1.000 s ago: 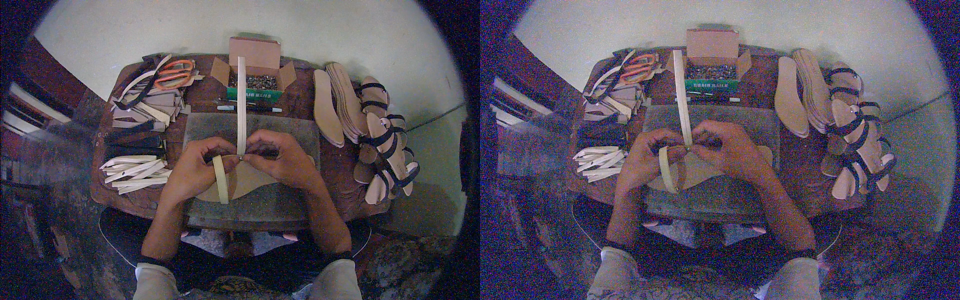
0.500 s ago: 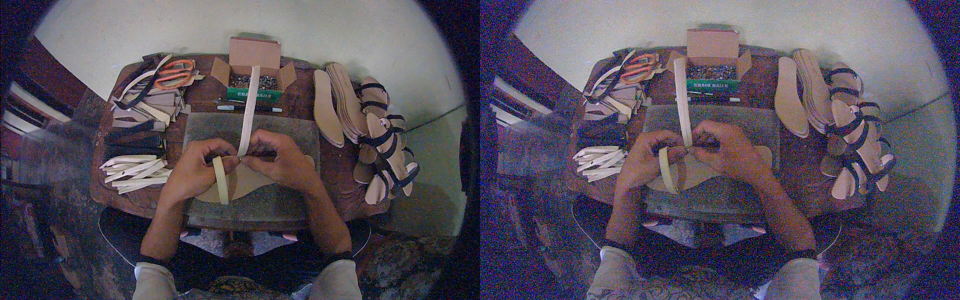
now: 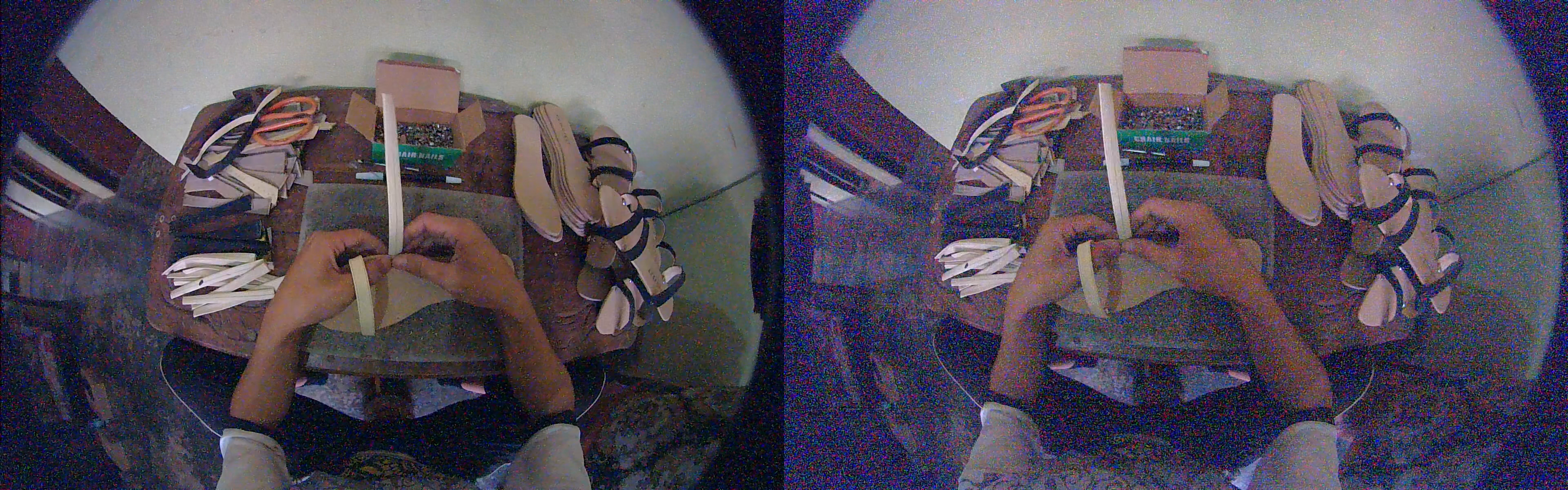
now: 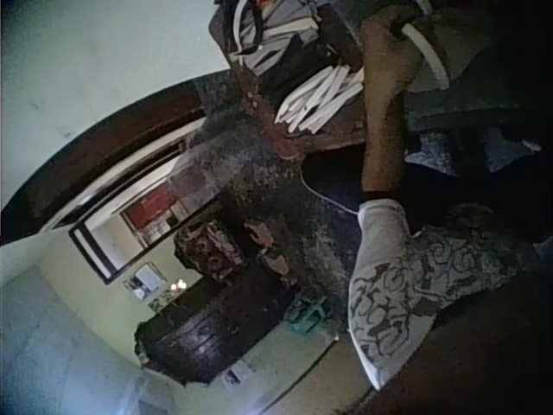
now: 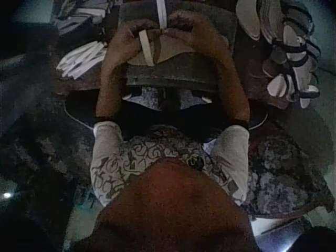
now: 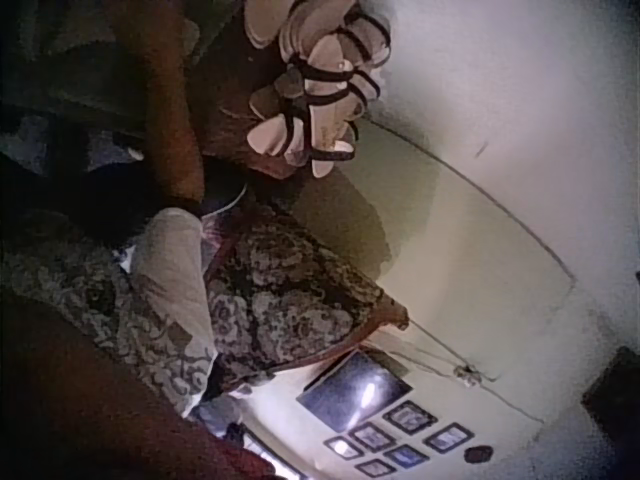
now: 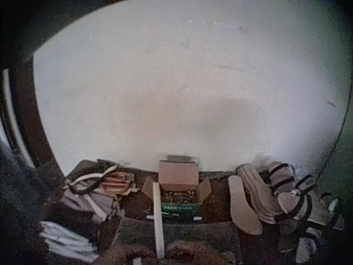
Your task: The person assembles a sandal by attaching white straps to a beige sole using small metal fasteners. They position the straps, insert the fasteners, and press them into place to secure the straps to the sole.
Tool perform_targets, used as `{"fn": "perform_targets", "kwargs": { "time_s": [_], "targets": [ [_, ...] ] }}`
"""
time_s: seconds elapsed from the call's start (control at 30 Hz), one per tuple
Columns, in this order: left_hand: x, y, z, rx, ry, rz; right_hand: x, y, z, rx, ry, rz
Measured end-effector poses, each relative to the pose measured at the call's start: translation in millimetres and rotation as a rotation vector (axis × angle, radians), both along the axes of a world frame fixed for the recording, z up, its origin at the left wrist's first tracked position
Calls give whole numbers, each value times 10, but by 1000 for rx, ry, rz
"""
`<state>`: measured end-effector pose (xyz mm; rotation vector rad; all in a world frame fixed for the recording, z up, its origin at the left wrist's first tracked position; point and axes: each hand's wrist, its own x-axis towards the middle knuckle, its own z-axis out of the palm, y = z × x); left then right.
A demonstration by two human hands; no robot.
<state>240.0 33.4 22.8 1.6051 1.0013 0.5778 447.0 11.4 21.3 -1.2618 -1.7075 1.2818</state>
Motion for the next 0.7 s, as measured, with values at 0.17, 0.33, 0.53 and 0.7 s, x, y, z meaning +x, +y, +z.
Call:
{"fn": "perform_targets", "kwargs": {
  "time_s": [0.17,0.33,0.53,0.7],
  "targets": [
    [-13,11,19,27,-42,-40,5,1,4,16,-16,32],
    [-5,-12,26,11,-72,-49,21,11,-5,139,-46,80],
    [-25,3,15,109,-58,-78,-24,-27,25,113,-15,47],
    [-23,3,5,60,-57,-66,13,-2,-10,69,-22,69]
  ]
}}
